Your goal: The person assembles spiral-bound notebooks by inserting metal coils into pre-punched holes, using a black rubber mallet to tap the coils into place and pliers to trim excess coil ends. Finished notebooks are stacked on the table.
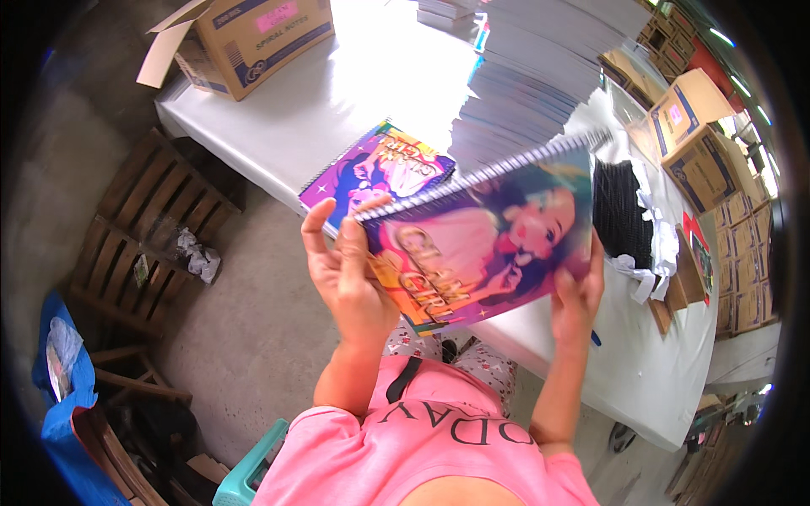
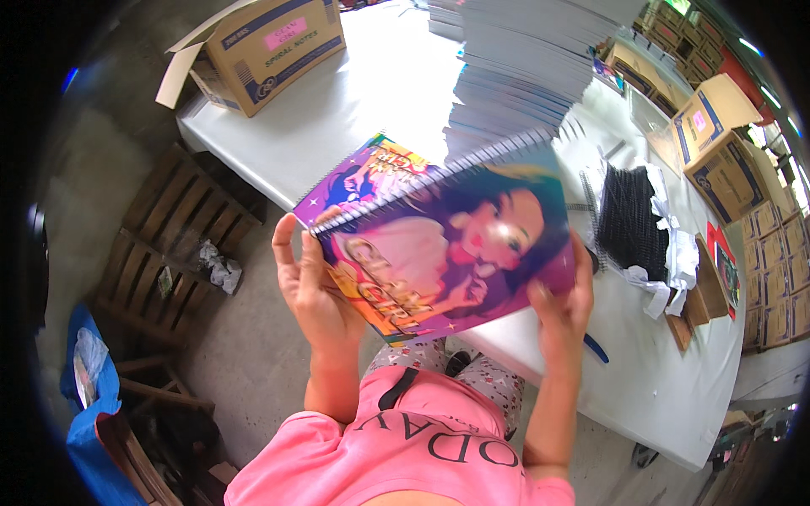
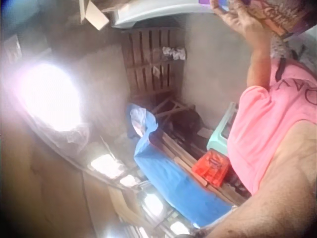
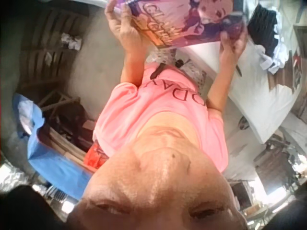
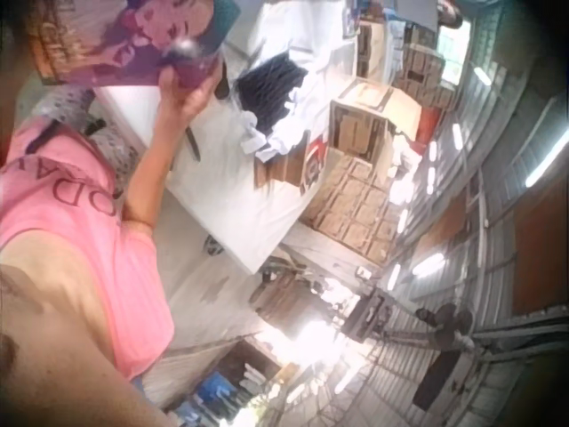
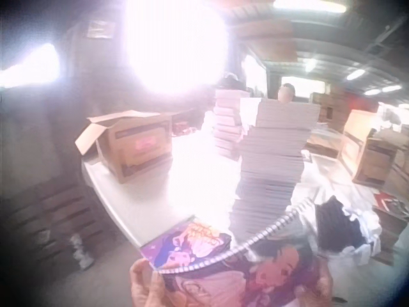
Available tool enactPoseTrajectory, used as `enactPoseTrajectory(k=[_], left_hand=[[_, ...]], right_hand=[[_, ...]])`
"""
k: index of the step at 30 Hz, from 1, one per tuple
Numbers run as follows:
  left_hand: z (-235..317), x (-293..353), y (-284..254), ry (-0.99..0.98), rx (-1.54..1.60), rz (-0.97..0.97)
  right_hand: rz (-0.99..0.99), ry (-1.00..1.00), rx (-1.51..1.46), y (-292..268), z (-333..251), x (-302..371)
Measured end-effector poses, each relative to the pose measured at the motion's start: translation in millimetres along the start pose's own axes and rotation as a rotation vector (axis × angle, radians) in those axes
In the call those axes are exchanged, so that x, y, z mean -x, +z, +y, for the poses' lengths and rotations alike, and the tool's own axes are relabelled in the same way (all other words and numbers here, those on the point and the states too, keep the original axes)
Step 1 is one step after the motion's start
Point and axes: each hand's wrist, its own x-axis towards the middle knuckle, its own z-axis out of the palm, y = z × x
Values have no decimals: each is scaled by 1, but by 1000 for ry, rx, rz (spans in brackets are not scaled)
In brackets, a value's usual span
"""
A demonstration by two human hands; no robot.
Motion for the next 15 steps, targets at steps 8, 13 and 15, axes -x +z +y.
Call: enactPoseTrajectory(k=[8,13,15], left_hand=[[0,-104,-86,200,-795,158],[-30,-97,-129,156,-1097,142],[-39,-101,-127,192,-786,256]], right_hand=[[-188,118,332,103,57,-137],[-275,-37,1043,100,129,-138],[-144,-2,757,101,139,-140]])
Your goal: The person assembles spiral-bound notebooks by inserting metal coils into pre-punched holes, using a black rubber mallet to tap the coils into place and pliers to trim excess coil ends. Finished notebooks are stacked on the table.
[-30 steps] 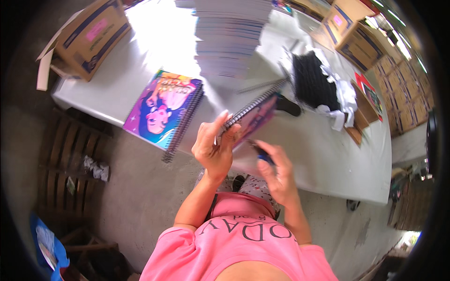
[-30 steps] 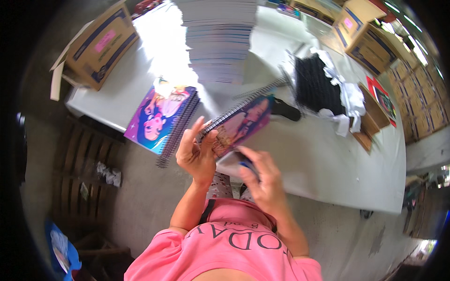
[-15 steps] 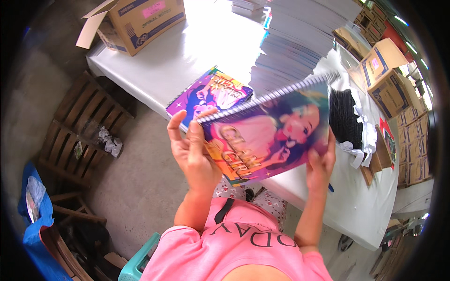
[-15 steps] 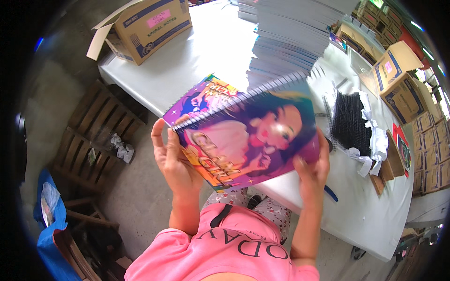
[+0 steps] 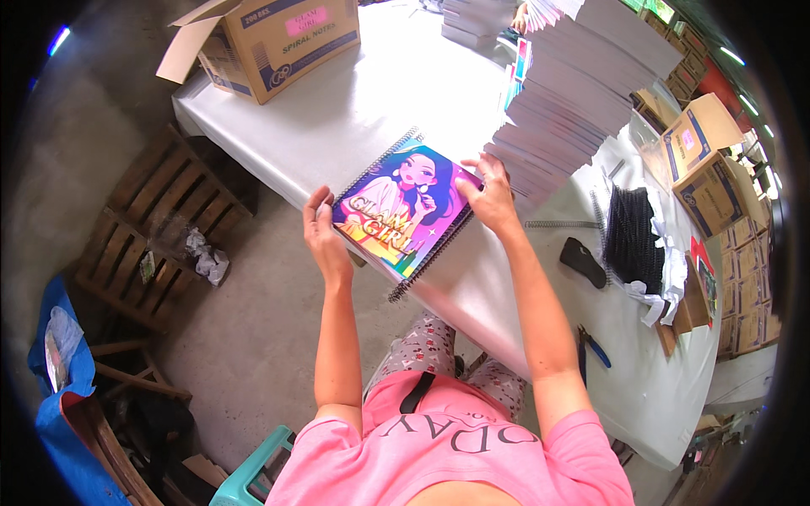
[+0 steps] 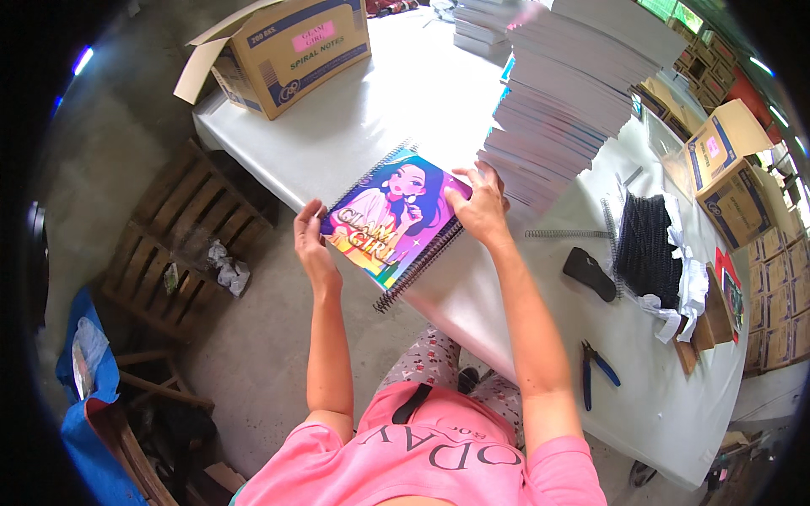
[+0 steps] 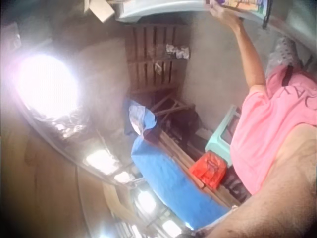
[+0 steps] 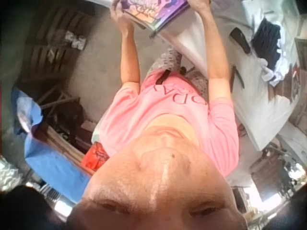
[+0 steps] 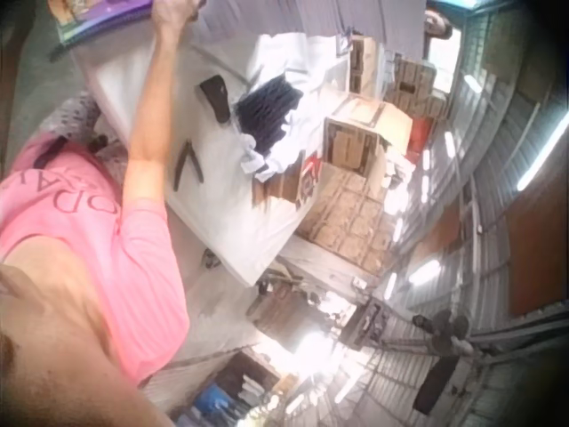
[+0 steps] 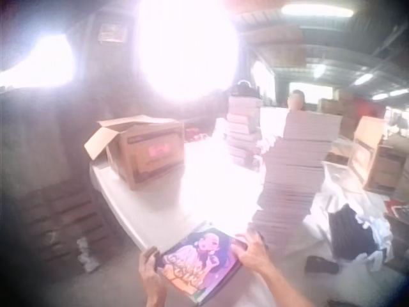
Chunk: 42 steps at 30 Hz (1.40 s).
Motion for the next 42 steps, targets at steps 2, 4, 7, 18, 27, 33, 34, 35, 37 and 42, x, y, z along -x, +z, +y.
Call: enactPoseTrajectory(k=[2,4,7,18,27,33,34,35,37,42], left_hand=[[4,0,17,-40,163,151],[-3,-1,17,-167,225,40],[-8,-3,15,-233,304,8],[-33,-12,10,-277,505,-18],[112,-18,31,429,35,-83],[199,-16,183,891,55,-629],[202,-19,205,922,3,-651],[202,-25,224,968,-57,-616],[199,-34,254,1000,-135,-612],[194,-41,274,915,-114,-661]], right_hand=[[93,136,-382,9,17,-2],[194,169,-538,19,27,4],[479,230,-634,41,12,11],[501,171,-514,44,16,9],[954,-305,-299,-200,-108,-27],[380,272,-470,-339,-91,-148],[317,318,-434,-341,-97,-152],[249,358,-403,-337,-110,-155],[166,414,-313,-330,-126,-158],[120,399,19,-322,-140,-172]])
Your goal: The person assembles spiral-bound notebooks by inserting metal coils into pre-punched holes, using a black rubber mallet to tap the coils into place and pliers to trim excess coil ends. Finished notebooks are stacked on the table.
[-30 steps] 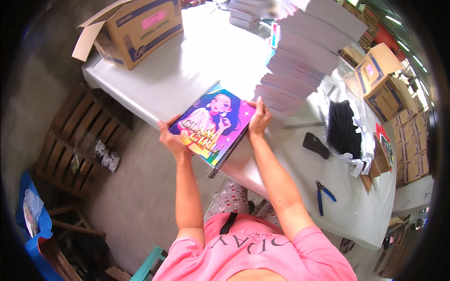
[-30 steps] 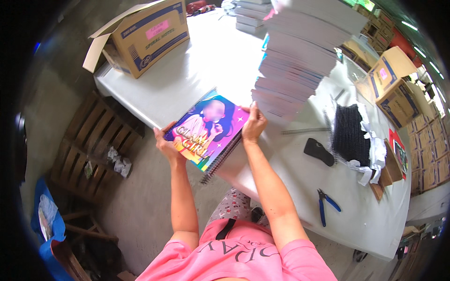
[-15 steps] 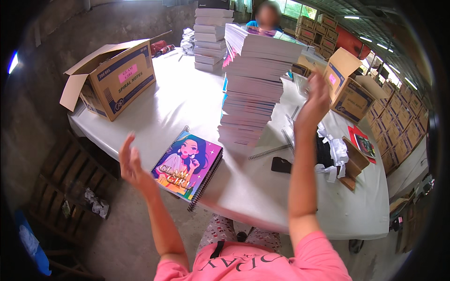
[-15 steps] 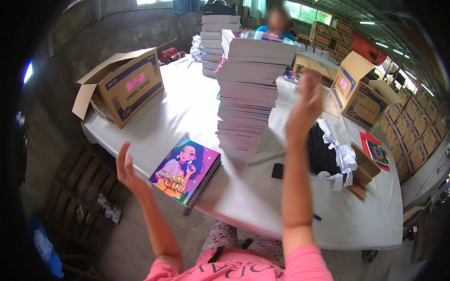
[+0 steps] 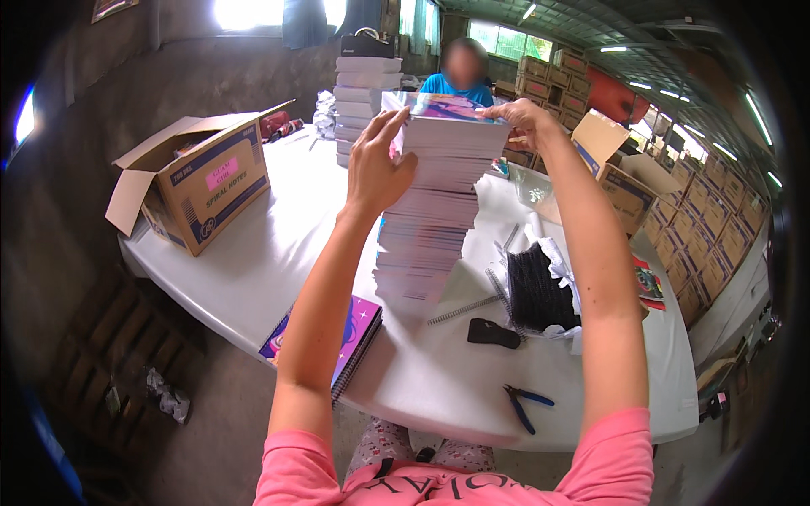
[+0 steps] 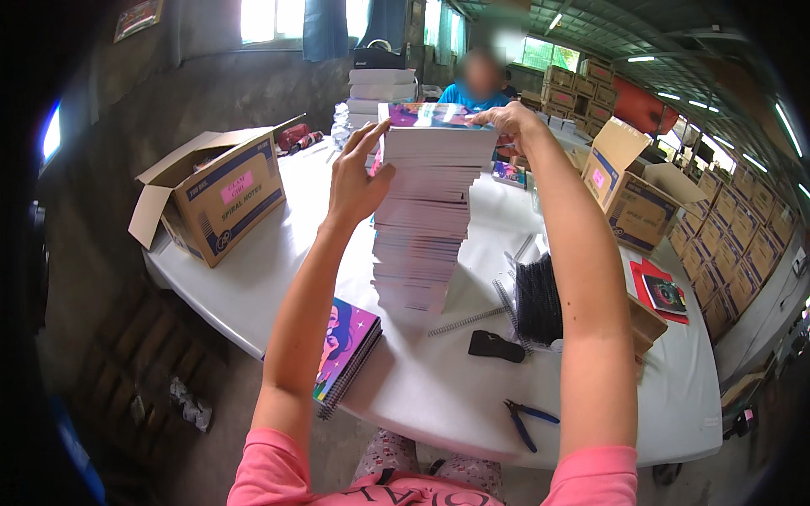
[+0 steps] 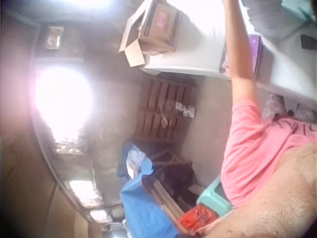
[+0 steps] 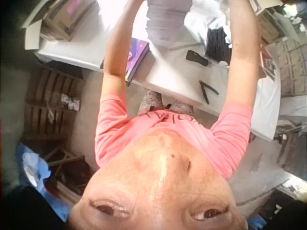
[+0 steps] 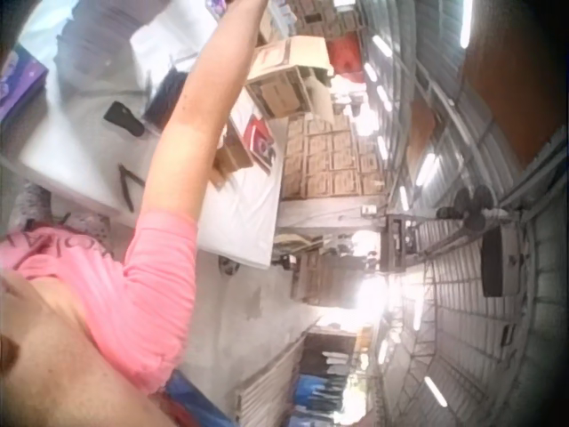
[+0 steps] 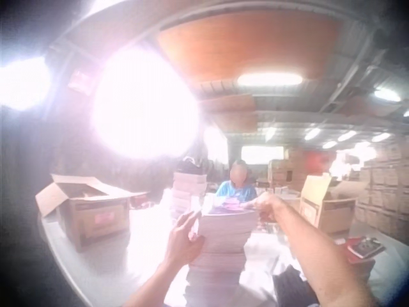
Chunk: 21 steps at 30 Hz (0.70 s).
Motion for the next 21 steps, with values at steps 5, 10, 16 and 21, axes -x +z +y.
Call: enactPoseTrajectory(k=[5,10,16,21], left_hand=[[3,-6,-4,22,-210,-115],[-2,2,-5,39,-202,-81],[1,-5,-12,53,-245,-141],[10,-22,-15,126,-287,-147]], right_hand=[[23,52,51,-4,3,-13],[-18,23,-27,-15,3,-13],[78,-23,-133,-31,6,-19],[-36,26,-429,-25,8,-23]])
